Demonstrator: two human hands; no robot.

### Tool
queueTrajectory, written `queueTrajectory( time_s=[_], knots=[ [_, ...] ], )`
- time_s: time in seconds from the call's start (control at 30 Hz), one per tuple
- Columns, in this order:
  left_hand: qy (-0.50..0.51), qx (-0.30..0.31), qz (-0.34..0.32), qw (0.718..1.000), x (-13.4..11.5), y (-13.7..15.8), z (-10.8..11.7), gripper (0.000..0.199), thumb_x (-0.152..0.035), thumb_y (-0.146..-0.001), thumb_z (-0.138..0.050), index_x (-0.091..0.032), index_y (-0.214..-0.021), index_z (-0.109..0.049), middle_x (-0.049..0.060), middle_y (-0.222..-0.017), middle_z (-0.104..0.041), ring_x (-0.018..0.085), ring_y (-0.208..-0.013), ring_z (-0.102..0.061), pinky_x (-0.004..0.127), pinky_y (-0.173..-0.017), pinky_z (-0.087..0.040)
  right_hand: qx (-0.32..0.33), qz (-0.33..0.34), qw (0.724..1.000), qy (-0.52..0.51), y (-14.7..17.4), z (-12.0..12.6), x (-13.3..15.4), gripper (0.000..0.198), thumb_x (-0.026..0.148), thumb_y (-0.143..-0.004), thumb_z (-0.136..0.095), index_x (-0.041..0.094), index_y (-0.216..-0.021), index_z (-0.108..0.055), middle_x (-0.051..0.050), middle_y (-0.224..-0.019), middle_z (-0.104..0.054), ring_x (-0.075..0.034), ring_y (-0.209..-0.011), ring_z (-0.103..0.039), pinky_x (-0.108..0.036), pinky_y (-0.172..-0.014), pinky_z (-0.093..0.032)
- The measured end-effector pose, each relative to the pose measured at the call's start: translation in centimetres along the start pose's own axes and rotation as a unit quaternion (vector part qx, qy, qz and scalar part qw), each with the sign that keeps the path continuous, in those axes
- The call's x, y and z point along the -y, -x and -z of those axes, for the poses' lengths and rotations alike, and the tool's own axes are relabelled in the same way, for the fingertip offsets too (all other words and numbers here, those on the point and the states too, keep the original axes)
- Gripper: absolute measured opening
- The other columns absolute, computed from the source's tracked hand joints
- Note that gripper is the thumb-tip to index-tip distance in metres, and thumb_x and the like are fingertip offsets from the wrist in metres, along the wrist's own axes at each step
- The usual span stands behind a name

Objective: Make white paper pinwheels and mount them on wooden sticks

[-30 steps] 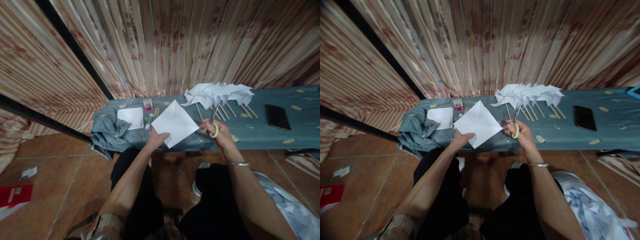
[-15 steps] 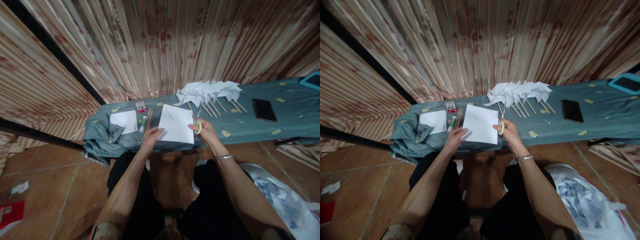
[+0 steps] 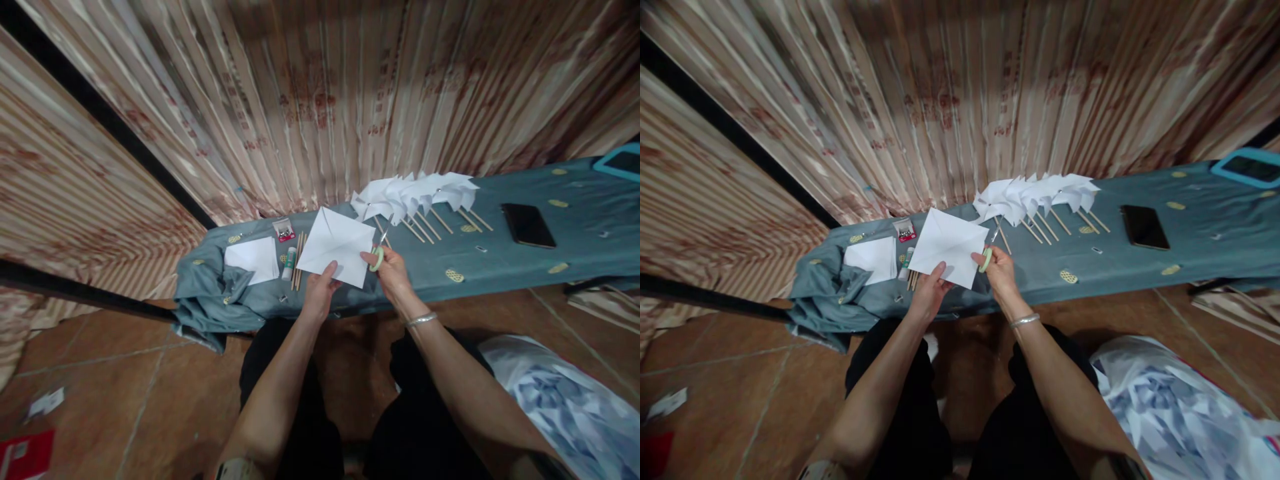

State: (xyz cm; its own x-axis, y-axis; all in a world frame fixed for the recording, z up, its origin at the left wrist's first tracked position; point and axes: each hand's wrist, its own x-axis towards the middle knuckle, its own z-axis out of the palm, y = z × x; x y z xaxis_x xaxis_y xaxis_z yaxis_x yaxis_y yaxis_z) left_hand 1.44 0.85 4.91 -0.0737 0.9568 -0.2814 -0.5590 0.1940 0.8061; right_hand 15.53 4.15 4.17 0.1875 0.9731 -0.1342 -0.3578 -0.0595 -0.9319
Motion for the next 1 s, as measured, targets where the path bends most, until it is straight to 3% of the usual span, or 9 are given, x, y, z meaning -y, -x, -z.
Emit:
queueTrajectory(
  time_s=[0.13,0.23,0.4,0.57,0.7,1.0],
  knots=[
    [0.025,-0.085,-0.011,0.996,-0.3,-0.4,0.1,0.038,-0.026,-0.077,-0.073,-0.023,-0.112,-0.062,0.006,-0.115,-0.07,0.019,-0.099,-0.068,0.031,-0.083,-0.056,0.022,0.008,0.999,0.041,0.3,-0.5,-0.2,0.051,0.052,-0.043,-0.087,0.022,-0.073,-0.06,0.003,-0.065,-0.064,-0.015,-0.063,-0.057,-0.028,-0.063,-0.047],
    [0.027,-0.111,-0.02,0.993,-0.8,-0.6,0.6,0.039,-0.024,-0.08,-0.07,-0.024,-0.118,-0.06,0.006,-0.123,-0.067,0.018,-0.102,-0.067,0.03,-0.085,-0.056,0.051,0.002,0.996,0.076,0.7,-0.2,0.0,0.051,0.058,-0.046,-0.084,0.022,-0.072,-0.059,0.004,-0.06,-0.06,-0.013,-0.058,-0.055,-0.027,-0.056,-0.042],
    [0.032,-0.13,-0.04,0.99,-2.3,-0.8,1.7,0.034,-0.024,-0.083,-0.067,-0.023,-0.116,-0.062,0.007,-0.122,-0.068,0.018,-0.107,-0.066,0.029,-0.086,-0.056,0.126,-0.053,0.982,0.127,2.2,1.0,0.1,0.052,0.068,-0.062,-0.073,0.02,-0.082,-0.066,-0.003,-0.07,-0.069,-0.013,-0.059,-0.057,-0.026,-0.053,-0.041],
    [0.041,-0.158,-0.054,0.985,-3.5,-0.9,2.9,0.03,-0.023,-0.086,-0.062,-0.018,-0.116,-0.061,0.011,-0.127,-0.065,0.02,-0.107,-0.067,0.031,-0.084,-0.057,0.27,-0.091,0.941,0.181,4.4,1.7,-1.0,0.052,0.066,-0.073,-0.067,0.018,-0.09,-0.067,-0.005,-0.077,-0.071,-0.014,-0.064,-0.061,-0.025,-0.058,-0.045],
    [0.036,-0.159,-0.051,0.985,-3.7,-0.9,3.4,0.03,-0.023,-0.089,-0.058,-0.016,-0.118,-0.059,0.013,-0.131,-0.062,0.021,-0.107,-0.067,0.03,-0.083,-0.058,0.363,-0.136,0.898,0.207,5.8,1.5,-1.5,0.056,0.066,-0.071,-0.068,0.017,-0.098,-0.066,-0.005,-0.082,-0.072,-0.013,-0.067,-0.062,-0.025,-0.06,-0.046],
    [0.043,-0.16,-0.053,0.985,-3.5,-0.8,3.0,0.033,-0.024,-0.087,-0.062,-0.017,-0.119,-0.061,0.011,-0.114,-0.071,0.017,-0.094,-0.07,0.029,-0.082,-0.057,0.404,-0.151,0.875,0.219,5.8,1.1,-1.5,0.057,0.068,-0.072,-0.065,0.016,-0.096,-0.066,-0.005,-0.08,-0.07,-0.013,-0.066,-0.06,-0.025,-0.059,-0.044]
  ],
)
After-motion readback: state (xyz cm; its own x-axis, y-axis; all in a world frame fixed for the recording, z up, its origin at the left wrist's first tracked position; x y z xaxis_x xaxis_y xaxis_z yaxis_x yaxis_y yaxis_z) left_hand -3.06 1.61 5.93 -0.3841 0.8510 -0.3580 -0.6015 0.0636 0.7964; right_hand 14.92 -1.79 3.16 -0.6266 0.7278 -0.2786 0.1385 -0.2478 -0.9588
